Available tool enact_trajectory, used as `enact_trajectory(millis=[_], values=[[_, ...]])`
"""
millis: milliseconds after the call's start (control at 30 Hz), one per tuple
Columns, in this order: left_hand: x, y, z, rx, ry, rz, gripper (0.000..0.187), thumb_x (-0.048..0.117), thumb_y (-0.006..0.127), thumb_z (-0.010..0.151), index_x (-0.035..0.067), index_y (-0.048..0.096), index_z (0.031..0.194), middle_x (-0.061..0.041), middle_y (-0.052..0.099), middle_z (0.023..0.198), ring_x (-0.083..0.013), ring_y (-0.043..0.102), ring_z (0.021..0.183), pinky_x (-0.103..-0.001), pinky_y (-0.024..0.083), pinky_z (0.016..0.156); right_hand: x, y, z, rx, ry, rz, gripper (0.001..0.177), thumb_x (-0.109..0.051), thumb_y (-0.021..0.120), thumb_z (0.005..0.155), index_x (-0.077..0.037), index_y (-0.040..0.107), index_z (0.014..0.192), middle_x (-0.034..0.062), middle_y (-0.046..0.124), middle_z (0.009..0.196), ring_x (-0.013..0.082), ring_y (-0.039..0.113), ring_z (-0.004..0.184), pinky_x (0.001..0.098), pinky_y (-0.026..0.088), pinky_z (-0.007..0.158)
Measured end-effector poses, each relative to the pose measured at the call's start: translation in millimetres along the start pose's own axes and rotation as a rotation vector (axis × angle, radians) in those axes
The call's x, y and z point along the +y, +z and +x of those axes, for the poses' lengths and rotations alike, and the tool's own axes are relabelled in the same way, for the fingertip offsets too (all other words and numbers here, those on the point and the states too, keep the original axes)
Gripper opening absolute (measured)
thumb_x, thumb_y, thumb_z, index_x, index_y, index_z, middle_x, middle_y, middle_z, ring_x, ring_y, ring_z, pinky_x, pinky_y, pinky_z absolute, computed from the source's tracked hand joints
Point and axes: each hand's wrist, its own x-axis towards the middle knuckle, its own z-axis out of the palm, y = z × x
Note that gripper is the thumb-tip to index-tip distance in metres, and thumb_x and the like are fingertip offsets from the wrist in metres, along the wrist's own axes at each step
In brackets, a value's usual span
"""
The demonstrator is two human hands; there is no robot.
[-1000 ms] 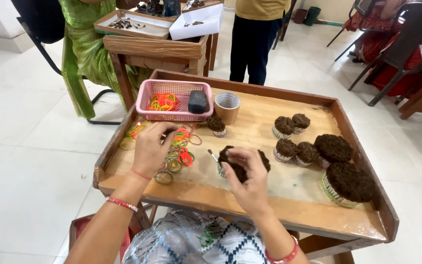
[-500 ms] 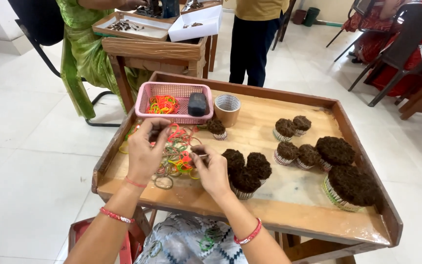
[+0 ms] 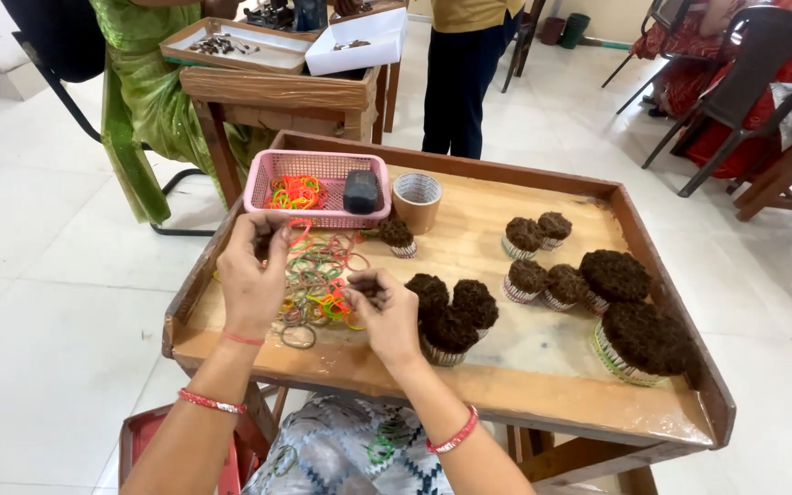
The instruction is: Bundling small black plastic rods with rubber bands and placing them into paper liners for organization.
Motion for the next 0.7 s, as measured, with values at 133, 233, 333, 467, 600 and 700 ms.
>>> enact_trajectory(millis=[133, 233, 333, 467, 600, 700], values=[[17, -4, -7, -0.058, 0.087, 0.130, 0.011, -0.002, 0.065, 0.098, 0.000, 0.066, 0.109, -0.006, 0.072, 0.090, -0.0140, 0.070, 0.081, -0.028, 0.055, 0.073, -60, 15, 1, 0.033, -0.456, -0.484, 0.031, -0.003, 0.077, 0.088, 0.005, 0.068, 0.117, 0.0140, 0.073, 0.109, 0.0139, 0.067, 0.102, 0.0285, 0.053, 0.089], [31, -6, -24, -0.170, 0.351, 0.336, 0.017, 0.000, 0.068, 0.094, 0.001, 0.066, 0.110, -0.009, 0.070, 0.093, -0.0161, 0.067, 0.086, -0.032, 0.053, 0.078, -48, 12, -1, -0.053, 0.021, 0.286, 0.040, -0.009, 0.067, 0.096, -0.004, 0.055, 0.133, 0.0042, 0.070, 0.118, 0.0097, 0.066, 0.111, 0.0259, 0.054, 0.099], [41, -5, -45, -0.277, 0.551, 0.507, 0.020, 0.005, 0.067, 0.093, 0.005, 0.068, 0.112, -0.010, 0.071, 0.100, -0.0247, 0.064, 0.097, -0.039, 0.053, 0.084, -51, -4, -22, -0.120, 0.132, 0.237, 0.045, -0.005, 0.070, 0.094, 0.000, 0.057, 0.136, 0.0135, 0.069, 0.105, 0.0195, 0.066, 0.100, 0.0343, 0.054, 0.094], [36, -7, -79, -0.294, -0.349, -0.535, 0.014, 0.003, 0.057, 0.096, 0.006, 0.062, 0.108, -0.005, 0.066, 0.099, -0.0155, 0.068, 0.093, -0.036, 0.056, 0.083, -71, -33, -73, -0.203, 0.341, 0.951, 0.024, -0.004, 0.066, 0.095, -0.002, 0.055, 0.116, 0.0075, 0.062, 0.102, 0.0233, 0.067, 0.108, 0.0428, 0.053, 0.109], [35, -20, -112, -0.509, -0.335, -0.538, 0.020, -0.001, 0.055, 0.093, 0.011, 0.064, 0.106, -0.008, 0.061, 0.100, -0.0206, 0.067, 0.094, -0.036, 0.055, 0.085, -79, -87, -118, -0.190, 0.347, 0.854, 0.022, -0.004, 0.068, 0.089, -0.001, 0.055, 0.106, 0.0050, 0.059, 0.097, 0.0185, 0.064, 0.092, 0.0406, 0.056, 0.099], [35, -27, -131, -0.803, 0.084, 0.147, 0.027, -0.001, 0.058, 0.091, 0.016, 0.069, 0.108, -0.009, 0.058, 0.100, -0.0236, 0.066, 0.088, -0.035, 0.055, 0.079, -68, -156, -140, -0.238, 0.198, 0.249, 0.020, 0.003, 0.069, 0.089, 0.001, 0.065, 0.108, 0.0053, 0.056, 0.095, 0.0168, 0.053, 0.081, 0.0373, 0.051, 0.082]])
